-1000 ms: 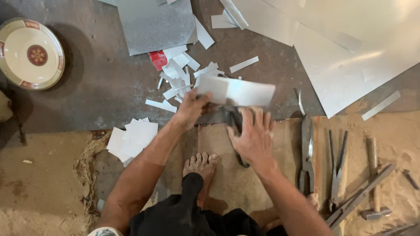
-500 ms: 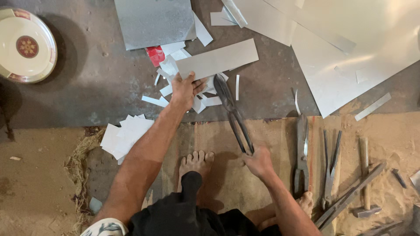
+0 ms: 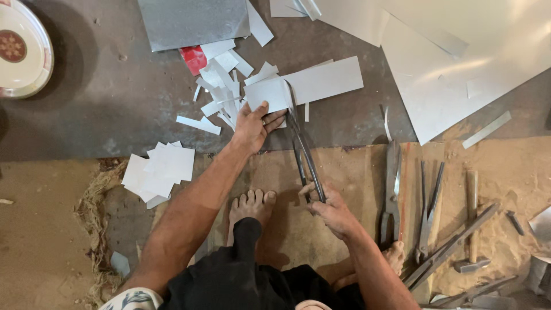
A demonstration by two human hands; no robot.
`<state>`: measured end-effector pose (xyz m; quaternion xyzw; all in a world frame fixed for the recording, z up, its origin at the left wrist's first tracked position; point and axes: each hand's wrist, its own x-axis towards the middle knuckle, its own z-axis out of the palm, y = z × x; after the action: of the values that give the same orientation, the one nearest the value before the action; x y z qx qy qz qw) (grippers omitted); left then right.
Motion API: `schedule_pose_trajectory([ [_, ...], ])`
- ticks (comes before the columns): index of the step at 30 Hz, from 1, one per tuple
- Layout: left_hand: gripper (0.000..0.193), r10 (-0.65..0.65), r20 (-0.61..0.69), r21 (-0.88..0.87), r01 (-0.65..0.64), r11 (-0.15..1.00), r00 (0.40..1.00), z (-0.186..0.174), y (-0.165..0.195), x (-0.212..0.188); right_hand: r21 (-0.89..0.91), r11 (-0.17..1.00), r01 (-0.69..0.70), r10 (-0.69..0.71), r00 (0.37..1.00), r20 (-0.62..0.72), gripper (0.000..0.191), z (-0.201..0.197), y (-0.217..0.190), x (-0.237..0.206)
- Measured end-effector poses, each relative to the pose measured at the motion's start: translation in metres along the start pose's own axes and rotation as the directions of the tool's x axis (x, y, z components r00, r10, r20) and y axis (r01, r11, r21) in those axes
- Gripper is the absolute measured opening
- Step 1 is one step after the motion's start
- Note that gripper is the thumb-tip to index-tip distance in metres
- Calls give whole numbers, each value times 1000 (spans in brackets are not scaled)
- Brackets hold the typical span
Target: The person sits on the floor cutting thin metal sheets into small rectangular pieces using hand shears, cutting one piece at a time and setting the cut pieces aside, occasionally reaching for new sheet stock from the pile.
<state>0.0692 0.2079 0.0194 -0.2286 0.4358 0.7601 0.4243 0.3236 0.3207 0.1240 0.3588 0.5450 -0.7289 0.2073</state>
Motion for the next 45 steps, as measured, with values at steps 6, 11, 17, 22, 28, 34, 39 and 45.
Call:
schedule_pose_trajectory([
  [6, 33, 16, 13, 36, -17, 999, 1000, 2, 3, -2, -78, 997, -1, 1, 1000, -9, 37, 7, -9, -2],
  [11, 33, 9, 11, 28, -9, 1000, 1000, 4, 2, -4, 9, 963, -271, 267, 943, -198, 30, 13, -13, 17],
  [17, 32, 13, 8, 59, -13, 998, 1000, 5, 2, -6, -189, 943, -274, 233, 949, -211, 33, 9, 1, 30],
  [22, 32, 8, 1, 60, -8, 998, 1000, 4, 1, -4, -409, 890, -201, 105, 964, -245, 28, 11, 21, 41],
  [28, 30, 16, 8, 62, -17, 998, 1000, 2, -3, -1, -403, 891, -207, 145, 973, -180, 23, -2, 33, 51],
  [34, 32, -24, -1, 78, 24, 997, 1000, 5, -11, -5, -91, 978, -186, 176, 979, -103, 28, -11, 28, 51],
  [39, 37, 23, -37, 142, -17, 990, 999, 10, -10, -3, -468, 869, -164, 27, 958, -286, 35, 6, 15, 53],
  [45, 29, 247, -68, 470, -187, 863, 967, -10, 42, 9, -253, 903, -348, 332, 937, -105, 27, -14, 7, 23],
])
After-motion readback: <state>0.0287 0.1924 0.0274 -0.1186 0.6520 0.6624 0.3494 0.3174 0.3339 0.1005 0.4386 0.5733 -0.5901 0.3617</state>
